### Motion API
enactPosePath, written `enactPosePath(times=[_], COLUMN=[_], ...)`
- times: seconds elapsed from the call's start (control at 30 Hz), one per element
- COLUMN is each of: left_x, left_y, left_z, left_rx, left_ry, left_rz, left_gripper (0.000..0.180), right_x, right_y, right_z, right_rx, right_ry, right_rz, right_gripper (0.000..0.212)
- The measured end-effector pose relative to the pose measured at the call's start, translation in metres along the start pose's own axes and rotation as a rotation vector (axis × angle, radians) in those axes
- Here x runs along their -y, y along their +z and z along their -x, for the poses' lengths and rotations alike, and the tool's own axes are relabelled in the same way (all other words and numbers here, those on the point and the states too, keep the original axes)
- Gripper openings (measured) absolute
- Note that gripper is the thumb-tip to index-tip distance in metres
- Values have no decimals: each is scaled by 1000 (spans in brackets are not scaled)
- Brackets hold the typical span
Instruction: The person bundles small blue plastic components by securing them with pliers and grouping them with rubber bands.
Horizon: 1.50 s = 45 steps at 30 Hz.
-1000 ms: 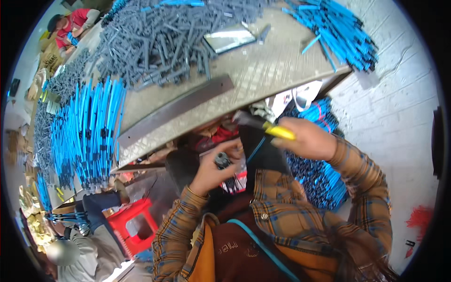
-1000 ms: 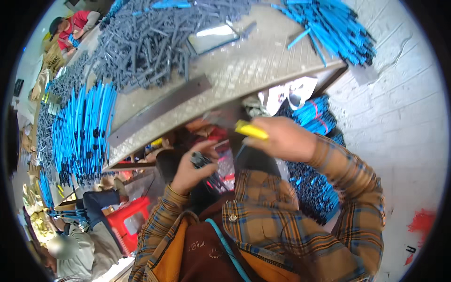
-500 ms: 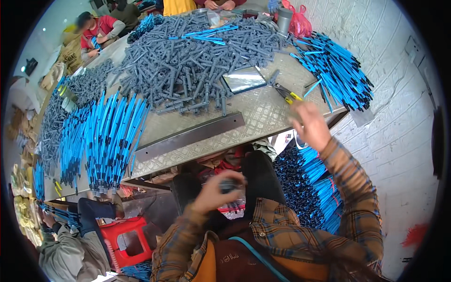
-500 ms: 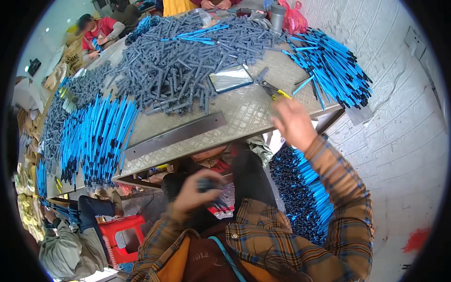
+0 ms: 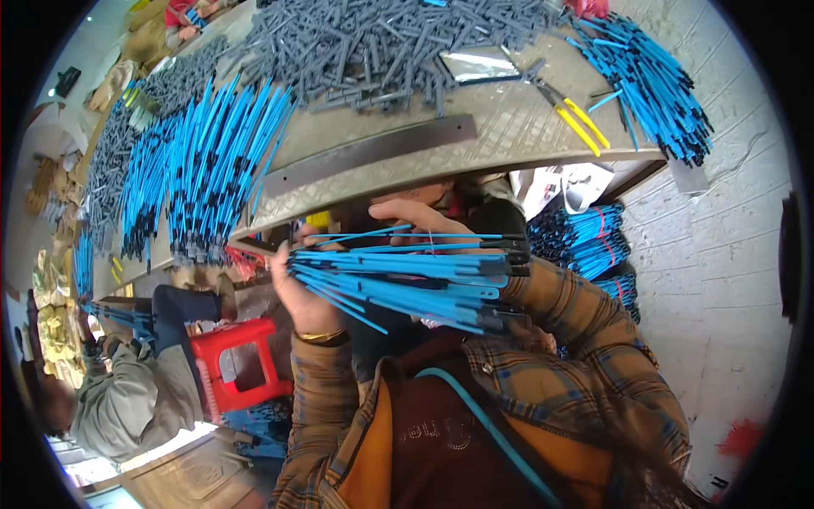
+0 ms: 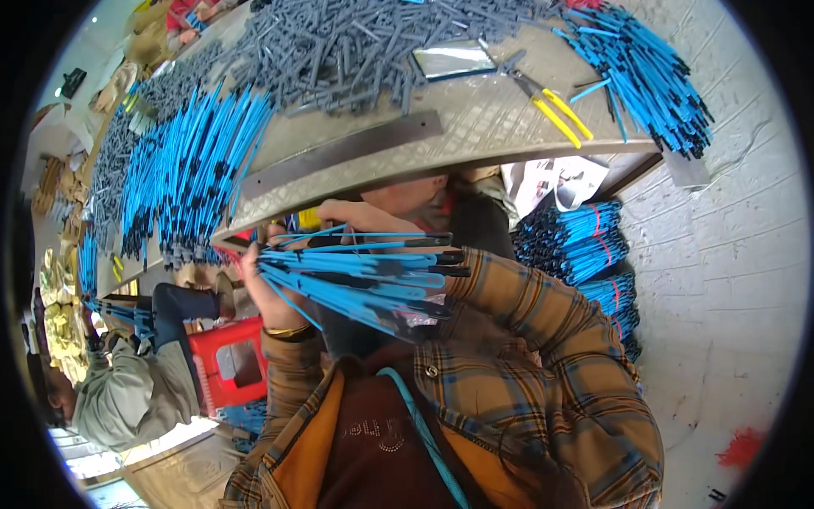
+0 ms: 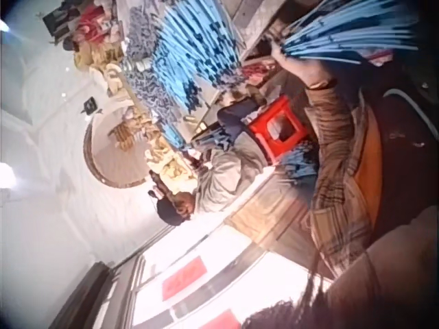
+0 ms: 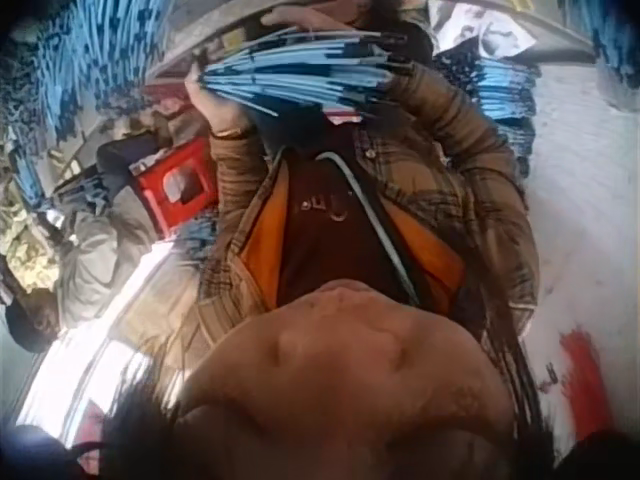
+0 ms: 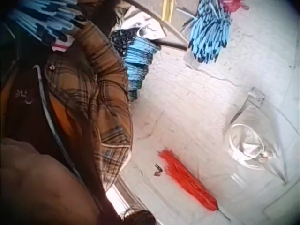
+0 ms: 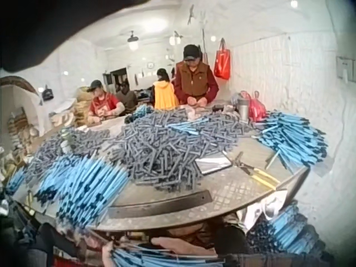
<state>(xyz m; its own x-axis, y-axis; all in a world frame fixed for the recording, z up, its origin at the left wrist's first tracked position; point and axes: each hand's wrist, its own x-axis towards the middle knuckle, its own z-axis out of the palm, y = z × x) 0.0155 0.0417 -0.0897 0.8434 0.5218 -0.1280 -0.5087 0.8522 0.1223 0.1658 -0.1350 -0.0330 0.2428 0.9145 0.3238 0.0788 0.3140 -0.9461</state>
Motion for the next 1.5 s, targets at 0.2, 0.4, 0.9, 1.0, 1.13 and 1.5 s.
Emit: enactPosePath(times=[0.2, 0.4, 0.9, 1.0, 1.13, 1.5], left_x=[41, 42, 10, 9, 4, 18], left_y=[-25, -4, 60, 59, 48, 62], left_z=[21, 45, 49, 45, 35, 14], left_rx=[-376, -284, 259, 181, 141, 233], left_ry=[66, 412, -583, -595, -635, -718], left_rz=[-396, -1149, -1135, -966, -859, -947], left_gripper=[37, 34, 17, 19, 21, 17], right_x=[-2, 7, -27, -39, -50, -67], right_y=[-12, -19, -14, -6, 13, 10], right_z=[-8, 3, 14, 29, 42, 24], right_rx=[272, 587, 527, 412, 286, 473], right_ry=[-420, -90, 380, 475, 441, 415], right_rz=[284, 355, -316, -644, -654, -669], right_gripper=[35, 26, 93, 103, 102, 39])
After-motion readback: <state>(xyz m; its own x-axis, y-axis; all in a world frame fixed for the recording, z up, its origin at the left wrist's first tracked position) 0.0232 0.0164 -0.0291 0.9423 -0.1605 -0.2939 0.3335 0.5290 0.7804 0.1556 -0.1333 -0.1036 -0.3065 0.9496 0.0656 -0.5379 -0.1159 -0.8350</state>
